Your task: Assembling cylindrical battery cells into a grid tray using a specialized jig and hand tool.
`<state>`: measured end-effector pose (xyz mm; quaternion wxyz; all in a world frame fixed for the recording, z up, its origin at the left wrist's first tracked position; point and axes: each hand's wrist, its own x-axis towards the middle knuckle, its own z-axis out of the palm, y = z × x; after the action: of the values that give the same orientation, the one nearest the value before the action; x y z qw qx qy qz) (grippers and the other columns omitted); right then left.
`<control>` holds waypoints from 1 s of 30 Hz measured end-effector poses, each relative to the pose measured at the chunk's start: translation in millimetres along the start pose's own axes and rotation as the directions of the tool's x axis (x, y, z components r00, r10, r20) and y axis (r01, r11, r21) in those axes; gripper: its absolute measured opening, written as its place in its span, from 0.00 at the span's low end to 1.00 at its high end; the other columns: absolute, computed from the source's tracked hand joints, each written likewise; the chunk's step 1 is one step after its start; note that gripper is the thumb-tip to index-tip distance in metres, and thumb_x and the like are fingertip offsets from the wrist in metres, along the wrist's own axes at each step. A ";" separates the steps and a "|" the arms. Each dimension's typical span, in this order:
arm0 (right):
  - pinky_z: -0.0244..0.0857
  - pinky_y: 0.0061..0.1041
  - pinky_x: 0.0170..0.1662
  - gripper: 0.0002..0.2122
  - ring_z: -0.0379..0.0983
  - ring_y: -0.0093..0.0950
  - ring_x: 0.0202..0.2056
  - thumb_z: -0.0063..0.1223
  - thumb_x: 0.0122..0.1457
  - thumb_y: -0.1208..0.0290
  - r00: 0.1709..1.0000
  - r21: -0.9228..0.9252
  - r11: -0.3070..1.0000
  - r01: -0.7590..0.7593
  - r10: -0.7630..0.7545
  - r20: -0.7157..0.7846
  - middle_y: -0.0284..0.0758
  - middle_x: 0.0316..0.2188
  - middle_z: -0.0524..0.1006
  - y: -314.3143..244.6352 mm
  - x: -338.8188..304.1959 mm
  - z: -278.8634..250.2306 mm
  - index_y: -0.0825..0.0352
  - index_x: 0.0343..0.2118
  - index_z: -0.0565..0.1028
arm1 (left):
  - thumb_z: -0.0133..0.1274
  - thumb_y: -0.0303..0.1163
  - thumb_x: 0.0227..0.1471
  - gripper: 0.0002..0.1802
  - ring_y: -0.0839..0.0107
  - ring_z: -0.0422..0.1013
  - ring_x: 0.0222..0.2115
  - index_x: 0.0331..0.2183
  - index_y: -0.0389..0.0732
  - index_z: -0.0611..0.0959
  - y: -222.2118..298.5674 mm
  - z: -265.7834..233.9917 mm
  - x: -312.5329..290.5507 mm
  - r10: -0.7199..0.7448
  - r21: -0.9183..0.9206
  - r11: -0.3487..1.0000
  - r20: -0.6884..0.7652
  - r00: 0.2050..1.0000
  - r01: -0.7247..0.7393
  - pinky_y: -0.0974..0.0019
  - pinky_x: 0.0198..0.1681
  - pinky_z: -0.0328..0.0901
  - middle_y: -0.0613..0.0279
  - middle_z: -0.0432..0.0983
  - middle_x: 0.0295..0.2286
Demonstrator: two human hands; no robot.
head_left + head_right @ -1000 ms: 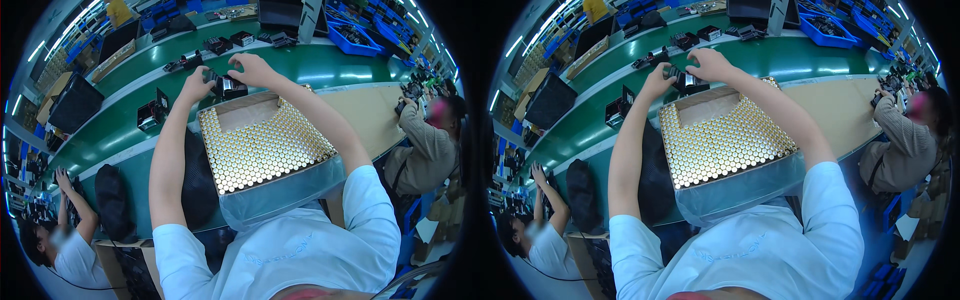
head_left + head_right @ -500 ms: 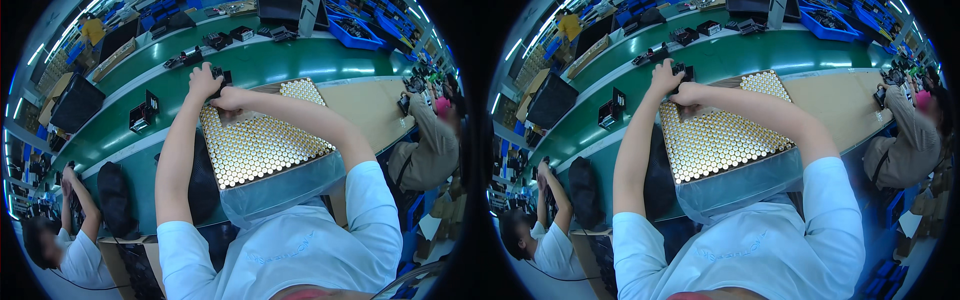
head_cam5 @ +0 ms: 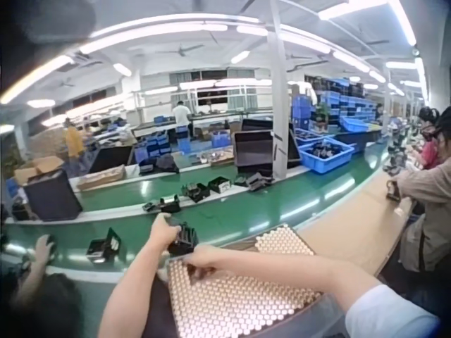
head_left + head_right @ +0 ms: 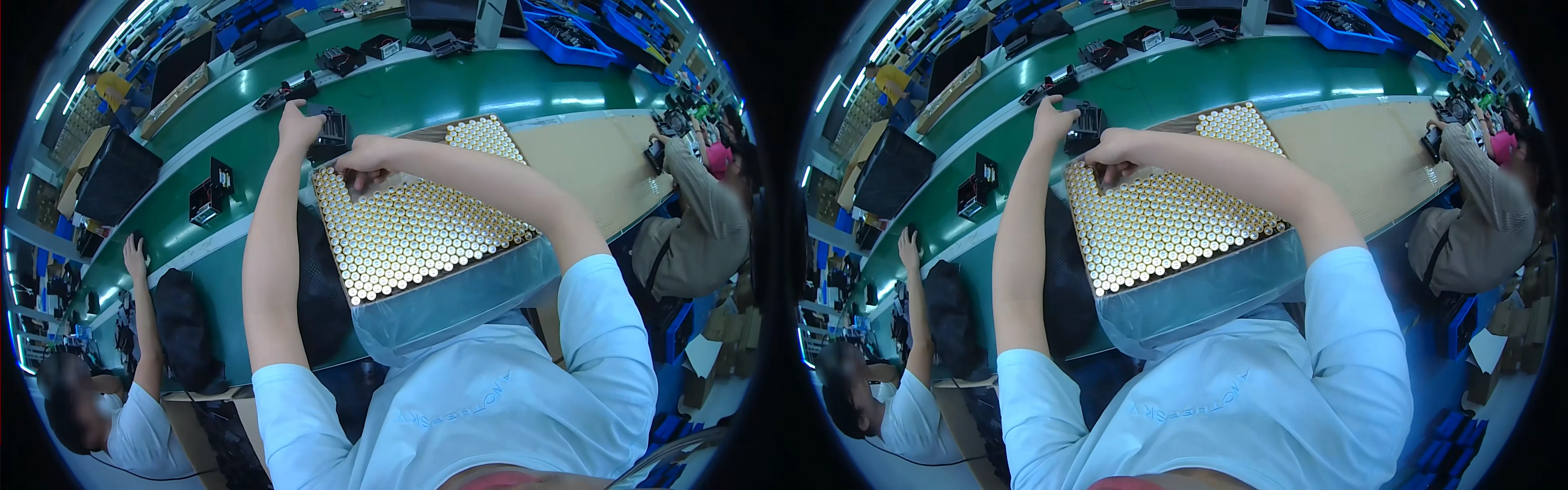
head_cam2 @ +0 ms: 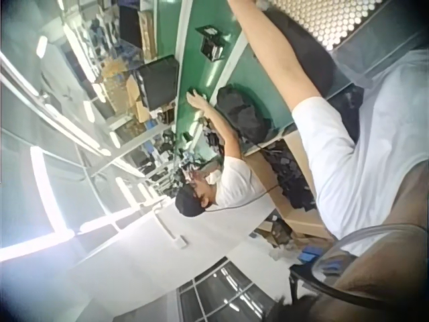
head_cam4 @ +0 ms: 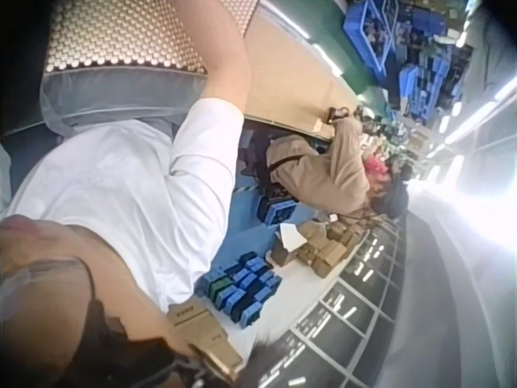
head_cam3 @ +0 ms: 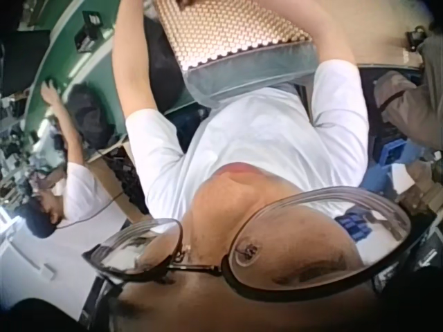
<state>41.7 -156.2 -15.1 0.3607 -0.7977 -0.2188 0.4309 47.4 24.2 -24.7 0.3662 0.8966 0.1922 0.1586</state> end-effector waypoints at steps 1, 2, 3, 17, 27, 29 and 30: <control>0.51 0.17 0.12 0.15 0.55 0.20 0.08 0.49 0.55 0.63 1.000 0.003 1.000 0.002 -0.002 -0.001 0.39 0.16 0.77 -0.6 -1.0 -0.1 0.73 0.27 0.77 | 0.57 0.30 0.46 0.30 0.57 0.74 0.37 0.51 0.34 0.69 -2.0 -0.5 2.2 0.002 0.003 1.000 0.000 1.000 -0.002 0.61 0.39 0.70 0.45 0.74 0.40; 0.52 0.16 0.12 0.14 0.56 0.20 0.08 0.49 0.55 0.64 1.000 0.025 1.000 -0.010 0.010 -0.002 0.39 0.15 0.77 -0.6 -2.3 -0.7 0.73 0.27 0.77 | 0.57 0.29 0.47 0.30 0.58 0.74 0.37 0.52 0.33 0.69 -3.9 -0.1 4.0 -0.049 -0.104 0.993 0.030 0.998 0.052 0.60 0.38 0.70 0.45 0.74 0.40; 0.52 0.16 0.13 0.13 0.56 0.20 0.08 0.50 0.54 0.64 1.000 0.048 0.999 -0.023 0.023 -0.002 0.38 0.15 0.76 -0.5 -3.8 -1.2 0.72 0.26 0.77 | 0.57 0.29 0.48 0.29 0.59 0.74 0.37 0.52 0.33 0.69 -5.9 0.7 5.5 -0.096 -0.207 0.972 0.065 0.993 0.108 0.60 0.38 0.71 0.46 0.74 0.40; 0.58 0.21 0.16 0.12 0.60 0.23 0.11 0.55 0.51 0.69 0.924 -0.228 0.948 0.220 -0.278 -0.265 0.33 0.13 0.72 -34.3 -26.8 -53.9 0.74 0.17 0.77 | 0.48 0.27 0.56 0.24 0.63 0.73 0.36 0.54 0.33 0.65 7.9 -8.1 -1.3 -0.165 -0.539 0.813 0.150 0.975 0.220 0.59 0.35 0.73 0.45 0.71 0.42; 0.66 0.26 0.24 0.18 0.65 0.31 0.15 0.57 0.49 0.60 0.735 -0.637 0.747 0.190 -0.538 -0.412 0.39 0.15 0.74 -26.5 28.4 -79.4 0.76 0.19 0.78 | 0.48 0.30 0.57 0.22 0.63 0.72 0.35 0.52 0.32 0.66 33.6 8.2 -17.4 -0.130 -0.648 0.734 0.156 0.979 0.201 0.60 0.36 0.72 0.47 0.71 0.41; 0.68 0.28 0.28 0.20 0.69 0.34 0.18 0.58 0.48 0.56 0.744 -0.628 0.739 0.243 -0.557 -0.368 0.41 0.17 0.76 -19.2 29.6 -75.0 0.75 0.21 0.79 | 0.49 0.31 0.57 0.22 0.63 0.72 0.35 0.51 0.32 0.66 37.6 11.7 -23.1 -0.135 -0.670 0.714 0.156 0.978 0.206 0.60 0.36 0.71 0.47 0.71 0.40; 0.69 0.29 0.29 0.21 0.71 0.35 0.19 0.59 0.47 0.54 0.749 -0.621 0.736 0.268 -0.565 -0.346 0.43 0.18 0.77 -17.7 31.7 -76.5 0.75 0.22 0.79 | 0.49 0.31 0.57 0.22 0.63 0.72 0.35 0.51 0.32 0.66 41.0 13.0 -21.8 -0.139 -0.680 0.702 0.159 0.977 0.210 0.60 0.36 0.71 0.47 0.71 0.40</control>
<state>122.6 -153.5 9.8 0.2588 -0.8764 -0.4053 0.0273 43.1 -20.5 -7.2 0.6970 0.6785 0.1850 0.1403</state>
